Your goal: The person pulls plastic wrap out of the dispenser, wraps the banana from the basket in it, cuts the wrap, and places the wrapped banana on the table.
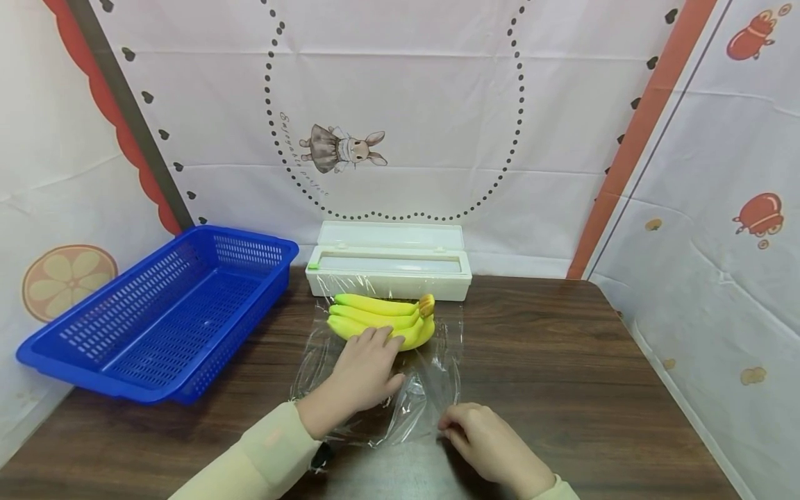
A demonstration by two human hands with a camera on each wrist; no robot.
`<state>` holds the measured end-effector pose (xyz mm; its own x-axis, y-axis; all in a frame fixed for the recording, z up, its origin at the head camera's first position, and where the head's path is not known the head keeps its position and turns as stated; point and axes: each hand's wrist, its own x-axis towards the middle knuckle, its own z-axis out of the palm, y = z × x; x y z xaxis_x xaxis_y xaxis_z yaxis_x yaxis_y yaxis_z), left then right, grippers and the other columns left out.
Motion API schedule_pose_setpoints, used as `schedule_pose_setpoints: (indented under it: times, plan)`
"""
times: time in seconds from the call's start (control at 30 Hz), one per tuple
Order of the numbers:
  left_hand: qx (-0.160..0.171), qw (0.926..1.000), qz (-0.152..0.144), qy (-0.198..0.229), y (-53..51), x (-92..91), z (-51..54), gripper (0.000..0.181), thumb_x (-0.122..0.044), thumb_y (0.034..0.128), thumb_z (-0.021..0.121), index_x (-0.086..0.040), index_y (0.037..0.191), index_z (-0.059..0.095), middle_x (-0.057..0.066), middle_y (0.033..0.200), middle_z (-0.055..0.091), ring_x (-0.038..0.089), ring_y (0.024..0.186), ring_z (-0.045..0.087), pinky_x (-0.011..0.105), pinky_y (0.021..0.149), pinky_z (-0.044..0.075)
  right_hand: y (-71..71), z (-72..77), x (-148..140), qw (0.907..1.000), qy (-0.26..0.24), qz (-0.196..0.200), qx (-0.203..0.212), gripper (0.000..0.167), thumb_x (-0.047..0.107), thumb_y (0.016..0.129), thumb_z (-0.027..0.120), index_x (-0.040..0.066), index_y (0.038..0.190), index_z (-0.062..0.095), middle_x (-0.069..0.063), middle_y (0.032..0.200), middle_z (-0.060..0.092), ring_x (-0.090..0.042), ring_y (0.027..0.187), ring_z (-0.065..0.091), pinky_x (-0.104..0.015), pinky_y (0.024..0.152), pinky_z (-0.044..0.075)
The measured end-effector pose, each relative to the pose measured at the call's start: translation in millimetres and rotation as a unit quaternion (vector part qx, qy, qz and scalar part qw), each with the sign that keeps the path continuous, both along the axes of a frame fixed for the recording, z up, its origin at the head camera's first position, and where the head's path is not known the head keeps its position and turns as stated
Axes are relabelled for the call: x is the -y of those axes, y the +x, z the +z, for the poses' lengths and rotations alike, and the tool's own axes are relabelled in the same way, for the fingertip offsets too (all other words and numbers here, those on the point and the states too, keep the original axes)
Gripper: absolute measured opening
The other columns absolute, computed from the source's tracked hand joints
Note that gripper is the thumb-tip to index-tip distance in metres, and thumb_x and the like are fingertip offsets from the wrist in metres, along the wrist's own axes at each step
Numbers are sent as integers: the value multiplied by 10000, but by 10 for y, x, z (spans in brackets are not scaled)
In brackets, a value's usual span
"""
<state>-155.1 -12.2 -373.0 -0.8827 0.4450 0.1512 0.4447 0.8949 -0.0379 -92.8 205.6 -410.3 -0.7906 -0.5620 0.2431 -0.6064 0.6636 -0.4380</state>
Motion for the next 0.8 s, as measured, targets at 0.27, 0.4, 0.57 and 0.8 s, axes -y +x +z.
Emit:
schedule_pose_setpoints:
  times: [0.27, 0.4, 0.57, 0.8]
  plan:
    - [121, 9999, -9, -89, 53, 80, 4, 553, -467, 843, 621, -137, 1280, 545, 110, 1314, 536, 291, 1154, 511, 451, 932, 439, 0, -16, -6, 9999, -39, 9, -111, 151, 32, 824, 670, 183, 822, 665, 134, 795, 640, 30, 737, 570, -224, 621, 496]
    - [-36, 9999, -67, -98, 78, 110, -26, 525, -444, 835, 628, -134, 1254, 562, 102, 1275, 553, 279, 1110, 520, 442, 906, 447, -5, -16, -5, 9999, -54, 28, -119, 151, 31, 827, 669, 182, 825, 666, 128, 797, 643, 26, 738, 572, -223, 618, 495]
    - [-230, 9996, -122, -99, 120, 149, -64, 506, -453, 823, 638, -141, 1217, 578, 90, 1208, 572, 262, 1050, 528, 421, 835, 462, 8, -1, 2, 10000, -20, -54, -17, 155, 22, 823, 662, 177, 820, 666, 133, 798, 642, 36, 745, 569, -222, 626, 500]
    - [-306, 9993, -205, 35, 177, 221, -106, 469, -455, 819, 651, -133, 1156, 603, 86, 1187, 565, 261, 1054, 524, 410, 785, 460, 5, -5, 3, 10000, 1, -76, -23, 156, 23, 821, 663, 179, 816, 666, 140, 796, 639, 33, 750, 571, -228, 633, 504]
